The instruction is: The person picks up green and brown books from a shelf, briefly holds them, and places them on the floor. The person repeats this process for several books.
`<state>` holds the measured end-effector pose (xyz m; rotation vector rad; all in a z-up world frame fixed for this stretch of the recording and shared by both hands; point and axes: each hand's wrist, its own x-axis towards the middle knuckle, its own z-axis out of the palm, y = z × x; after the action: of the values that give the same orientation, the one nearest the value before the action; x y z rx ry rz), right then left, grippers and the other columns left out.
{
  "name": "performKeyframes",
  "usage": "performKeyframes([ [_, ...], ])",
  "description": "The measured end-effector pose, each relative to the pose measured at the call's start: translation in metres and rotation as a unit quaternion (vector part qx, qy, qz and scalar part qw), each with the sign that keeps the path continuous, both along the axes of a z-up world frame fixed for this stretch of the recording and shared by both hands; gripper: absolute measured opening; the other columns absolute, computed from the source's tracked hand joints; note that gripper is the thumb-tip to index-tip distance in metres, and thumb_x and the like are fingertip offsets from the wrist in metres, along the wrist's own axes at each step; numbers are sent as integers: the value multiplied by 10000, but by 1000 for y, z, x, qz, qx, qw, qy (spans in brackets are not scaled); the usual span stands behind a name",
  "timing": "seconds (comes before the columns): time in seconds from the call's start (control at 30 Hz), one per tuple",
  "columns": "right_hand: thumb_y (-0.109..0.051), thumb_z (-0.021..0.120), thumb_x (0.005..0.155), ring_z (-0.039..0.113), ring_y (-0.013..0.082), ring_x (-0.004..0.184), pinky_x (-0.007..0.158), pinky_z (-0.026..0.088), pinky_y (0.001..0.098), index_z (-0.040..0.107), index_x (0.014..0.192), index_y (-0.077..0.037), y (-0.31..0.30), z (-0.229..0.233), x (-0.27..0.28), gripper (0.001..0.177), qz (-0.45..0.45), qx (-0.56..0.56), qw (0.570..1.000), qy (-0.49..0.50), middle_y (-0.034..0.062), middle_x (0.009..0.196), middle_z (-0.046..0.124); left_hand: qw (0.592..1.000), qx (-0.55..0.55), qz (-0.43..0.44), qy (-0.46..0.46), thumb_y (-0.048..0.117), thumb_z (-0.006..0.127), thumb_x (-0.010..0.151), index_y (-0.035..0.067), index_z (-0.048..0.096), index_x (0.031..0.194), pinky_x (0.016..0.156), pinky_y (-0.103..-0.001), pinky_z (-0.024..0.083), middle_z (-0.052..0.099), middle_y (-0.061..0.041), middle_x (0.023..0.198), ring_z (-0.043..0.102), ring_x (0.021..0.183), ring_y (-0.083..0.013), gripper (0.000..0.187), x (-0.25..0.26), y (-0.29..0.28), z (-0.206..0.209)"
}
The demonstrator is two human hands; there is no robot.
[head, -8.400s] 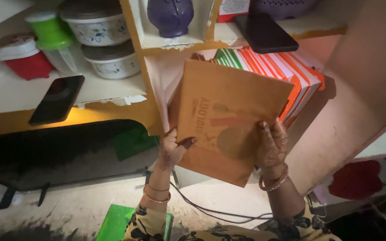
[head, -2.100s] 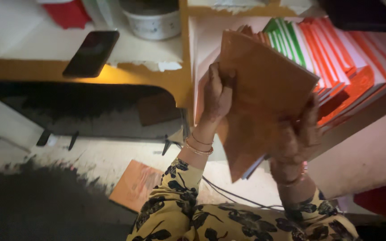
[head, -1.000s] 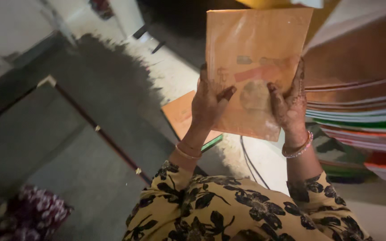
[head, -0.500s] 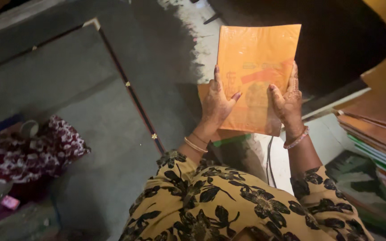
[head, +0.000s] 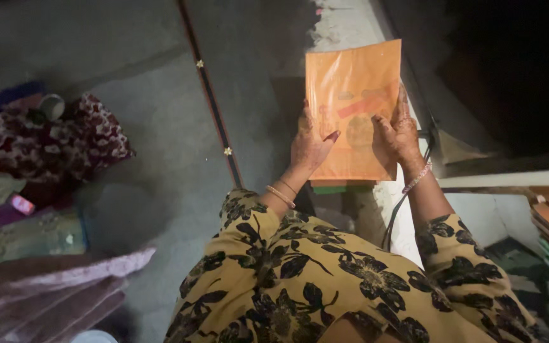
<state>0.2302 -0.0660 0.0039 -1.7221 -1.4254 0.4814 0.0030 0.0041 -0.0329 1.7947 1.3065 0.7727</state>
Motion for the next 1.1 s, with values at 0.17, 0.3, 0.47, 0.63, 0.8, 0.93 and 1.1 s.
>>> performKeyframes([
  [0.17, -285, 693, 1015, 630, 378, 1313, 1032, 530, 420, 181, 1676, -74, 13, -75, 16, 862, 35, -45, 998, -9, 258, 1505, 568, 999, -25, 1, 35, 395, 855, 771, 23, 77, 1607, 967, -484, 537, 446, -307, 1471, 564, 1260, -484, 1202, 7, 2, -69],
  [0.3, -334, 641, 1070, 678, 396, 1238, 985, 553, 432, 206, 1664, -64, 8, -119, 25, 784, 63, -75, 995, 12, 245, 1381, 666, 988, -109, -47, 96, 440, 817, 800, 23, 64, 1617, 966, -493, 529, 427, -306, 1493, 559, 1248, -491, 1187, 10, -3, -115],
  [0.47, -314, 614, 993, 684, 470, 907, 760, 549, 514, 182, 1639, -45, 8, -147, 23, 823, -38, -227, 971, -68, 295, 1015, 683, 980, 31, -118, 158, 491, 770, 806, -23, 116, 1542, 946, -456, 539, 411, -326, 1487, 548, 1266, -480, 1110, 8, -1, -156],
  [0.63, -296, 614, 1020, 633, 498, 992, 833, 515, 544, 238, 1617, -25, -3, -139, 6, 756, -88, -301, 937, -151, 348, 1139, 628, 958, -71, -173, 218, 520, 705, 886, -10, 176, 1575, 943, -435, 554, 421, -284, 1497, 592, 1233, -409, 1018, 7, 6, -169],
  [0.8, -213, 581, 1003, 484, 480, 1305, 1041, 466, 578, 358, 1623, -116, -11, -132, -15, 666, -44, -191, 925, -326, 301, 1571, 343, 955, -66, -173, 233, 486, 678, 895, 3, 263, 1577, 898, -433, 576, 529, -222, 1396, 653, 1167, -372, 933, 7, 18, -158],
  [0.93, -255, 514, 988, 401, 463, 1382, 1019, 394, 647, 364, 1571, -80, -9, -139, -12, 626, -17, -217, 914, -343, 233, 1656, 299, 947, -103, -163, 255, 427, 681, 937, 23, 201, 1578, 855, -488, 572, 504, -274, 1408, 665, 1094, -425, 897, 7, 14, -150],
  [1.1, -261, 460, 1014, 352, 429, 1439, 1072, 342, 673, 318, 1604, -93, -7, -144, -3, 631, 4, -244, 922, -299, 170, 1683, 257, 946, -173, -155, 226, 320, 691, 934, 27, 69, 1578, 871, -529, 547, 433, -331, 1467, 646, 1076, -483, 943, 5, -1, -148],
])
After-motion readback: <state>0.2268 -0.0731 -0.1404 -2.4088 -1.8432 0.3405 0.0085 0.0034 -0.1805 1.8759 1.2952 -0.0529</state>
